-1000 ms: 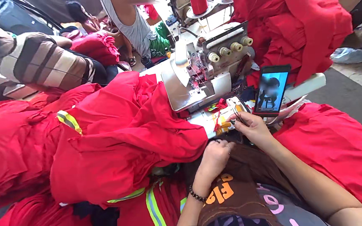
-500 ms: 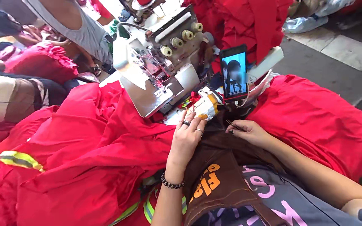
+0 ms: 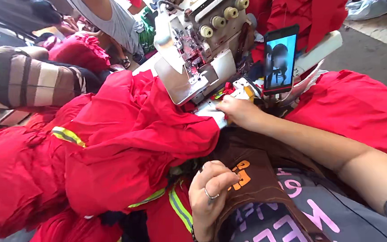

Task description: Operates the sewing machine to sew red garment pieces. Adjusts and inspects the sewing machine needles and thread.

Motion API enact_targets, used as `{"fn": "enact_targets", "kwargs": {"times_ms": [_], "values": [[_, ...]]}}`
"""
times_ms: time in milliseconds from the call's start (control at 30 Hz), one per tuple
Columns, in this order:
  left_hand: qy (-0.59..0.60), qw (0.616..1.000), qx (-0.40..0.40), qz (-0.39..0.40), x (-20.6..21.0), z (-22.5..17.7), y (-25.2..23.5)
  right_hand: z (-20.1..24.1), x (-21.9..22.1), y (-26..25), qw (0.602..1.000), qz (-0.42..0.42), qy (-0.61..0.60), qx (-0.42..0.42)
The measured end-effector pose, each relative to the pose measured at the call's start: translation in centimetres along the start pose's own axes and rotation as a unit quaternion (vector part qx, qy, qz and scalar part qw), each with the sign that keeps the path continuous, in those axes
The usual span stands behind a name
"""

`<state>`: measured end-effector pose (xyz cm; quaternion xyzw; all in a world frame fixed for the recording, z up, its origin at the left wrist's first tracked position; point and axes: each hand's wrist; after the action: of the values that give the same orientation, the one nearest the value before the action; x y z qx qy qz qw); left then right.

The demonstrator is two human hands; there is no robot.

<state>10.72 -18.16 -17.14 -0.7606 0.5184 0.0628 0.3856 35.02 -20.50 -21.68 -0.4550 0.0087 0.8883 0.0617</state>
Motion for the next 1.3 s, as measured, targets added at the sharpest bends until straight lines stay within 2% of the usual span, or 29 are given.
{"fn": "enact_targets", "kwargs": {"times_ms": [133,233,333,433,500,600,700,767,900,1033,1133,1233,1300], "values": [[0.004,1.000,0.012,-0.006,1.1,-0.5,0.1,2.6,3.7,-7.0,0.994,0.036,0.108,-0.007],[0.000,1.000,-0.002,-0.004,1.7,-0.3,0.5,2.0,6.9,-9.6,0.992,0.012,0.112,-0.061],[-0.019,1.000,-0.019,-0.003,1.6,0.2,1.0,0.8,7.9,-9.0,0.984,-0.062,0.116,-0.116],[-0.028,0.999,-0.035,-0.008,1.3,0.8,1.4,-0.4,5.2,-4.7,0.984,-0.097,0.027,-0.146],[-0.018,0.999,-0.039,-0.013,1.2,1.4,1.5,-1.6,1.8,-0.3,0.989,-0.079,-0.054,-0.110],[0.001,0.999,-0.043,-0.012,1.3,2.2,1.3,-4.1,-2.4,6.5,0.985,-0.043,-0.159,0.043],[0.025,0.999,-0.040,-0.004,1.8,2.8,0.5,-6.2,-2.7,11.3,0.964,-0.010,-0.196,0.178],[0.036,0.999,-0.037,0.011,2.2,2.8,-0.1,-6.8,-1.1,12.8,0.963,0.002,-0.174,0.204],[0.038,0.998,-0.031,0.037,2.6,2.3,-0.7,-6.7,2.7,10.5,0.986,0.012,-0.099,0.131],[0.028,0.999,-0.026,0.029,3.0,1.6,-0.7,-8.3,7.7,5.2,0.987,0.087,-0.018,0.133],[-0.002,0.999,-0.036,0.017,3.0,0.8,-0.4,-9.7,11.9,3.5,0.981,0.082,0.098,0.147],[-0.022,0.999,-0.049,0.009,2.8,0.7,0.1,-8.2,11.3,2.3,0.943,0.218,0.088,0.237],[-0.023,0.998,-0.053,0.006,2.8,1.1,0.2,-7.3,10.2,2.1,0.923,0.277,0.056,0.262]]}}
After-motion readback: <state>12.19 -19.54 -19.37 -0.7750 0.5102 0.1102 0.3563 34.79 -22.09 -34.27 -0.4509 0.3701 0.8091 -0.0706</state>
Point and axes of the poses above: each hand's wrist, its own y-axis away from the middle knuckle, its own x-axis out of the palm, z = x × y, and after that the axes turned 13 degrees about z, right-handed
